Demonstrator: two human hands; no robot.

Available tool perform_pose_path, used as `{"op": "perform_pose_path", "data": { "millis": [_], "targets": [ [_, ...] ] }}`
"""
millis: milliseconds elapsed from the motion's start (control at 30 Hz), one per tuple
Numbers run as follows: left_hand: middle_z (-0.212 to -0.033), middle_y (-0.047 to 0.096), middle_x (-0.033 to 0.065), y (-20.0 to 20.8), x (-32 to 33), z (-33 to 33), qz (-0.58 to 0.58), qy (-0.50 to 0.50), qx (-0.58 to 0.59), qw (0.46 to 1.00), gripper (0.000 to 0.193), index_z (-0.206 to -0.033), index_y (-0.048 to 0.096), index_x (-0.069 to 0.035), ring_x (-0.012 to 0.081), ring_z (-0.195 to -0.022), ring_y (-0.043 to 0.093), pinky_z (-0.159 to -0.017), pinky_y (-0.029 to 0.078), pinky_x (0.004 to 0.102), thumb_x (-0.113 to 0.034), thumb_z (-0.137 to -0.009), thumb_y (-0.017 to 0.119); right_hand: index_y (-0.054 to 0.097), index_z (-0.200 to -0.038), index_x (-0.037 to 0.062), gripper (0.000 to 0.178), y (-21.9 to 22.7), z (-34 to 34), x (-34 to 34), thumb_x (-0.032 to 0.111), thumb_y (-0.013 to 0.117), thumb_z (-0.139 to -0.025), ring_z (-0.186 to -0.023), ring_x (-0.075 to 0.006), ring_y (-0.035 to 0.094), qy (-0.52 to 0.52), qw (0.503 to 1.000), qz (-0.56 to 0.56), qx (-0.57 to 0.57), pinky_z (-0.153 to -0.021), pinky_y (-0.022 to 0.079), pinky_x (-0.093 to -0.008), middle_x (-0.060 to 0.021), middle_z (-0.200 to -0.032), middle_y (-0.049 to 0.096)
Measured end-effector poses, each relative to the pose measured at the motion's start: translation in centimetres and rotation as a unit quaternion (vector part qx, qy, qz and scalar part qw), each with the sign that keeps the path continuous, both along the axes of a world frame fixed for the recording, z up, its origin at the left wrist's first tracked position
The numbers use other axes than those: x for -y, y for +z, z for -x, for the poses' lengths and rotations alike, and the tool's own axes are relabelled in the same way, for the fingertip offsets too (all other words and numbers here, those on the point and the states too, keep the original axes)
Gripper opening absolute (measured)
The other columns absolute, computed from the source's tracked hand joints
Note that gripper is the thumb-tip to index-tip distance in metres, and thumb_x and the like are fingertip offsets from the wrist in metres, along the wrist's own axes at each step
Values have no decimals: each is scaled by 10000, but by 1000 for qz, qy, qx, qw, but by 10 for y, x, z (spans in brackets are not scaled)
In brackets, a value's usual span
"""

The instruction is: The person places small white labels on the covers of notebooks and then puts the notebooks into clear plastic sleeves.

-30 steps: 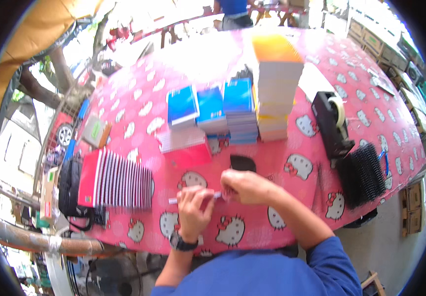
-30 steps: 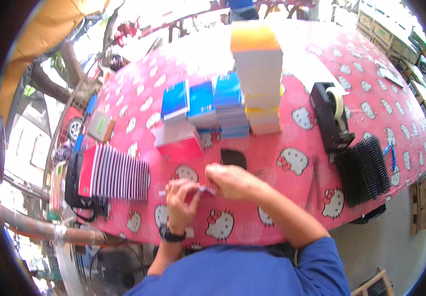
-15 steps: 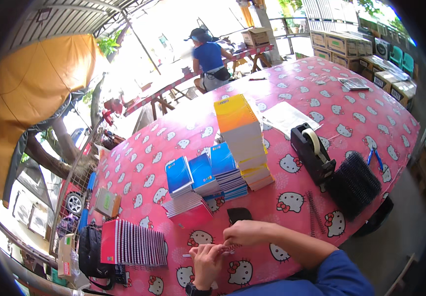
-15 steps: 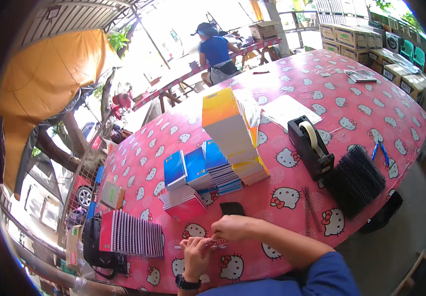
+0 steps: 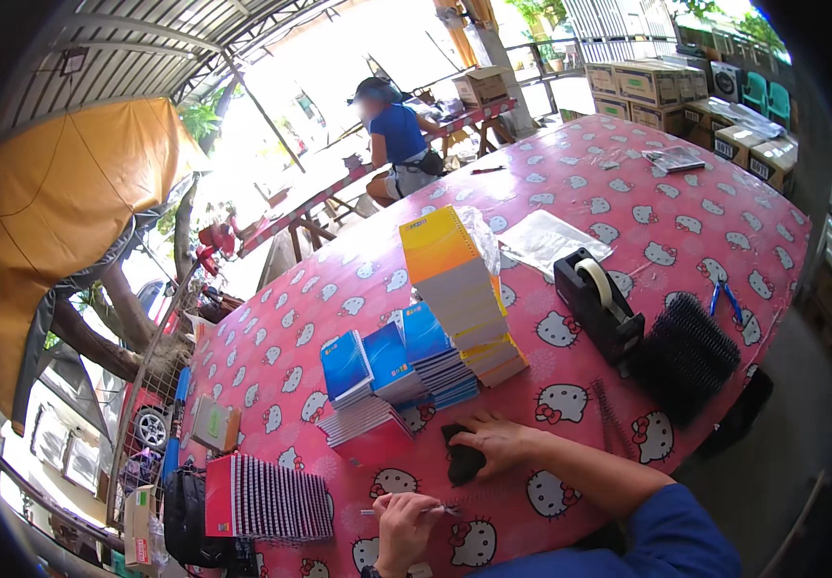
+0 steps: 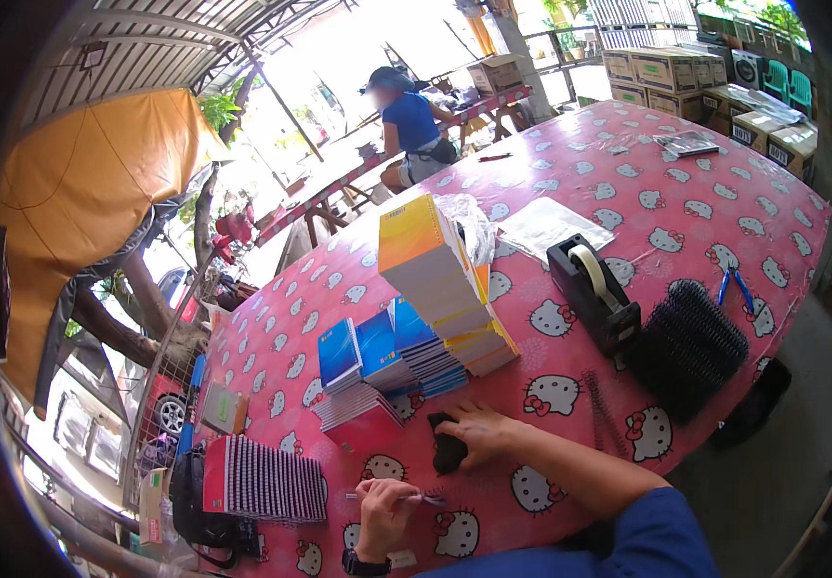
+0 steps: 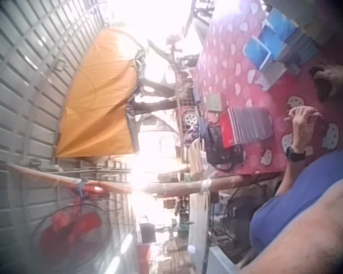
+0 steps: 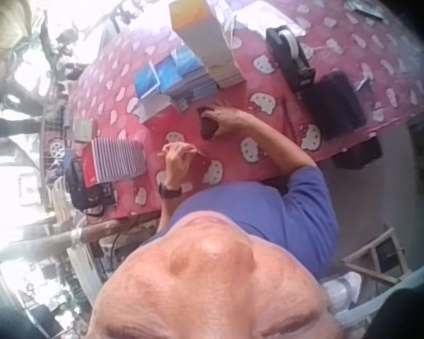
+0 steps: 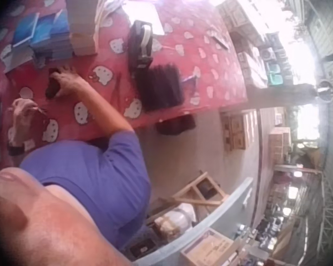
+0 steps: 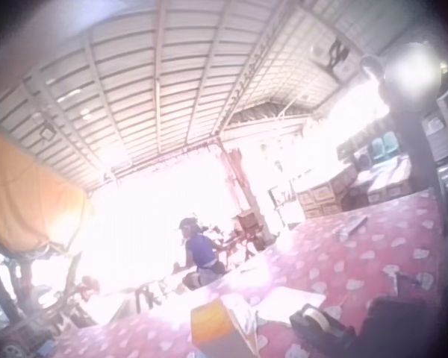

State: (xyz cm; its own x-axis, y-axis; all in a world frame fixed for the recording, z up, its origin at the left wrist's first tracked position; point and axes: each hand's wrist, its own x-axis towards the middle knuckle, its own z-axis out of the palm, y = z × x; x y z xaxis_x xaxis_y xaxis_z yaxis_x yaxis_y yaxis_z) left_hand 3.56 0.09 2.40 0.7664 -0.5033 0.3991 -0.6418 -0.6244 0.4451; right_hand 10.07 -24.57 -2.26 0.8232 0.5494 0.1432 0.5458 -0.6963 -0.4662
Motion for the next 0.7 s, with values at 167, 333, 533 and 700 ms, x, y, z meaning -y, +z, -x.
{"op": "perform_pose_path", "data": {
  "millis": [167,333,533,700],
  "targets": [
    [-868,650,-1,5,5,8,40,10,20,999,222,-874,647,-129,181,-859,596,-891,310,371,-334,-791,664,551,-1205,149,708,7,5,-8,508,732,-623,-1166,-362,428,-10,1000,5,17,-991,334,-477,-170,-1246,458],
    [-852,648,-14,6,6,6,-5,17,27,999,209,-821,658,-144,175,-881,594,-940,275,411,-335,-745,700,610,-1136,126,625,5,5,-6,578,666,-708,-1097,-373,478,-11,996,-84,37,-966,365,-436,-193,-1174,507],
    [-735,605,-4,-19,-17,-3,56,77,45,994,140,-738,661,-164,180,-869,578,-980,242,462,-194,-630,746,640,-1104,92,576,25,5,3,576,605,-793,-1043,-308,520,111,915,-293,-252,-915,404,-393,-168,-1082,573],
    [-712,596,-33,-14,-1,-7,15,100,67,993,123,-707,658,-170,154,-858,575,-974,233,465,-194,-621,743,637,-1112,62,520,29,12,-6,502,602,-837,-1024,-234,525,104,935,-219,-259,-891,402,-353,-110,-1009,593]
  ]
}}
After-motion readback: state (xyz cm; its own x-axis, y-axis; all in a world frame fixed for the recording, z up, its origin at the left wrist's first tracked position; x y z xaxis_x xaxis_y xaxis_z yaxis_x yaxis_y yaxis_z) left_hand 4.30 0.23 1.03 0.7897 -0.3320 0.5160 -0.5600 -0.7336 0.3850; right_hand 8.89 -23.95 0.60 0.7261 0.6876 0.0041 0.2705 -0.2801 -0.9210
